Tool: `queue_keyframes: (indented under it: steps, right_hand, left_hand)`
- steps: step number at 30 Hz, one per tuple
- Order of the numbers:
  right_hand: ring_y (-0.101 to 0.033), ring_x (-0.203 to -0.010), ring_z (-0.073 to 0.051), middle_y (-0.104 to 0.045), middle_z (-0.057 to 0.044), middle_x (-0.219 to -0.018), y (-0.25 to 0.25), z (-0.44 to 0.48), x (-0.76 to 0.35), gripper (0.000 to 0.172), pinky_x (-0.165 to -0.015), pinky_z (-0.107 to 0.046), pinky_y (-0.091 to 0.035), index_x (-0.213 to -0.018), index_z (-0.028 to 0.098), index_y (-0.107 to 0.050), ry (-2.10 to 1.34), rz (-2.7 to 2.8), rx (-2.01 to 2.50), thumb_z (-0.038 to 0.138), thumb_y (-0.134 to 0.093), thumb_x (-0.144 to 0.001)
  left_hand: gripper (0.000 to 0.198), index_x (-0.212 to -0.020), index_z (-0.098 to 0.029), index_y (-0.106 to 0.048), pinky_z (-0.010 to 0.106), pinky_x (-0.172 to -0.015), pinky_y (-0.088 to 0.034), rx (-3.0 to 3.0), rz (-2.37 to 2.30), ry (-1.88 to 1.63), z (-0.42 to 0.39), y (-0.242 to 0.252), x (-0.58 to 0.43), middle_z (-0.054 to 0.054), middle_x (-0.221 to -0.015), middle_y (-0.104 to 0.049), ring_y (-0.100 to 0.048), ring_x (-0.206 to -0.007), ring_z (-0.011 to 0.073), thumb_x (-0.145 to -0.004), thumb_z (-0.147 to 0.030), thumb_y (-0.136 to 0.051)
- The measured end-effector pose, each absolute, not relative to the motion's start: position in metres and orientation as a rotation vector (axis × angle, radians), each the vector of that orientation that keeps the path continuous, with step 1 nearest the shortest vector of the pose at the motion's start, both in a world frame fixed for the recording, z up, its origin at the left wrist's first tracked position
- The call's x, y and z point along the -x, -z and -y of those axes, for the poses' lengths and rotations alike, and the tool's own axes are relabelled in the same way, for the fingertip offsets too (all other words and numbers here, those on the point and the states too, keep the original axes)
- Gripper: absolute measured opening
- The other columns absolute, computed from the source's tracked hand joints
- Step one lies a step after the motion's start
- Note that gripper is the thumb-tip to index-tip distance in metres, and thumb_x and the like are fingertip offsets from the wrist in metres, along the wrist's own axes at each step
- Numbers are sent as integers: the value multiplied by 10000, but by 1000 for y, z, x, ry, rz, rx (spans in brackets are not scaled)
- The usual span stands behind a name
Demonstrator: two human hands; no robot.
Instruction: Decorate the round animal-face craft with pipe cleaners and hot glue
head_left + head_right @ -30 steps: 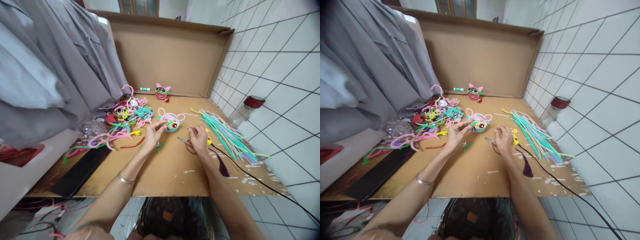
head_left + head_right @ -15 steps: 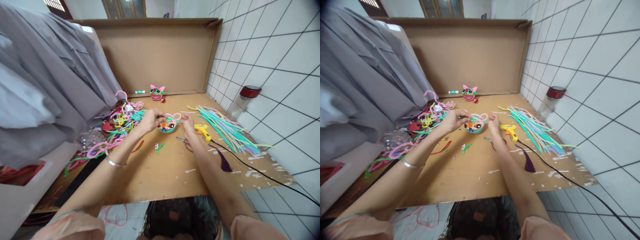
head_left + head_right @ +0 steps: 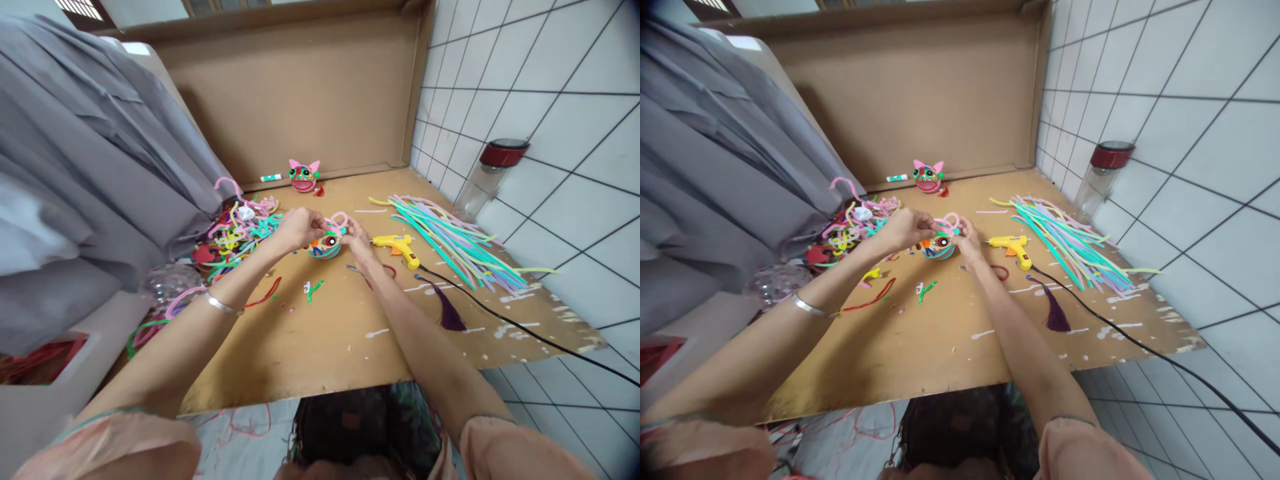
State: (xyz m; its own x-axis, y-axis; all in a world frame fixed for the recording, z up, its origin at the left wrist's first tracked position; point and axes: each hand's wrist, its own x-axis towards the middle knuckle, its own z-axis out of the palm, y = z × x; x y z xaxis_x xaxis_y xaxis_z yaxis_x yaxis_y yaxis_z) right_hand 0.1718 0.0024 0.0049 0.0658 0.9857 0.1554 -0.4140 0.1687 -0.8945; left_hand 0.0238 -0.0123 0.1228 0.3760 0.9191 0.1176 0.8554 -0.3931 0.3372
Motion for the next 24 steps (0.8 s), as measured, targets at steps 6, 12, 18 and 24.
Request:
queue_keyframes:
  steps: [6, 12, 18, 24]
  right_hand:
    - [-615, -1059, -217, -688, -7, -1054, -3, -5, -170, 543, -998, -385, -481, -1050, 243, -563, -1235, 973, 743, 132, -644, -526]
    - [-616, -1055, -215, -687, -19, -1041, 4, -10, -169, 480, -996, -402, -479, -1036, 243, -564, -1189, 1012, 737, 176, -681, -575]
    - [-621, -1069, -214, -692, -29, -1047, 7, -12, -167, 463, -1016, -423, -469, -1021, 249, -555, -1125, 1015, 746, 204, -744, -600]
    - [-631, -1023, -211, -690, -27, -1035, 7, -11, -167, 464, -1003, -419, -474, -1014, 254, -546, -1078, 1044, 743, 251, -756, -600]
  left_hand:
    - [199, -852, -150, -773, 222, -605, -430, -2408, -1600, -458, 11, -122, -21, 19, -699, -737, -635, -594, 139, -704, -157, -640]
    - [226, -847, -153, -781, 222, -617, -447, -2423, -1601, -467, 11, -121, -22, 14, -668, -727, -647, -618, 152, -683, -144, -626]
    - [215, -813, -159, -778, 224, -624, -457, -2447, -1615, -450, 13, -121, -22, 10, -637, -717, -649, -628, 159, -668, -164, -619]
    - [217, -827, -152, -786, 230, -626, -450, -2455, -1660, -445, 16, -121, -25, 25, -669, -730, -651, -638, 163, -682, -173, -625]
